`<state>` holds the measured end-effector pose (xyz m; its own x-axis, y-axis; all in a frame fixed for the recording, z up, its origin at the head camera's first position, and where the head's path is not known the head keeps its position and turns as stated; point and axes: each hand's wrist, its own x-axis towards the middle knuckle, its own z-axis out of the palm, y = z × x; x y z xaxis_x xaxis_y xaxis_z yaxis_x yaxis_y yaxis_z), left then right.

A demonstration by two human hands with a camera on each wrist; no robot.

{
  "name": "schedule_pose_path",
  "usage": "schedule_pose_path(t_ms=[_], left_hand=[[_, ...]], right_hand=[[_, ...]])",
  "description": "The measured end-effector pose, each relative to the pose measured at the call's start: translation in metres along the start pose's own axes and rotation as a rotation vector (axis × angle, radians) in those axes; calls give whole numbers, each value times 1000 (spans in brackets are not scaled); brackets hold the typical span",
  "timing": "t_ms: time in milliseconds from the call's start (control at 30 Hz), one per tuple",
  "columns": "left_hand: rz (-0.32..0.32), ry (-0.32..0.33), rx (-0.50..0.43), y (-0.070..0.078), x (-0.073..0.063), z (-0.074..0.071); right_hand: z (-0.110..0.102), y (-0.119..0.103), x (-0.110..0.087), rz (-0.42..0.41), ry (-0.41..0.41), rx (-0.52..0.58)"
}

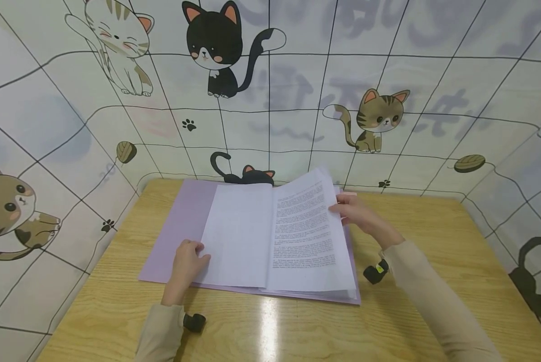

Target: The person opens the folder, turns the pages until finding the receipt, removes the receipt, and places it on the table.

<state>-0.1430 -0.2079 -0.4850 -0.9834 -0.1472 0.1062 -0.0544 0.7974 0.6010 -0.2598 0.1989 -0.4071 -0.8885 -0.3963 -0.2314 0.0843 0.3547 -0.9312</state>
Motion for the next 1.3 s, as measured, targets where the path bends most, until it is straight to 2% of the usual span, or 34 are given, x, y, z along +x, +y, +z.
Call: schedule_pose_path(t_ms=[633,900,1067,1300], left_hand=[[-24,-24,2,3,1,-2],[-47,-42,18,7,-2,-4],[4,-11,14,4,-4,0],[124,61,-30,3,-5,2]], right_hand=[[14,-3,-14,-8,-78,25],[22,-14,-12,-35,-114,118],[27,-22,-9,-45,-105,165],[36,-32,-4,-52,-83,233]])
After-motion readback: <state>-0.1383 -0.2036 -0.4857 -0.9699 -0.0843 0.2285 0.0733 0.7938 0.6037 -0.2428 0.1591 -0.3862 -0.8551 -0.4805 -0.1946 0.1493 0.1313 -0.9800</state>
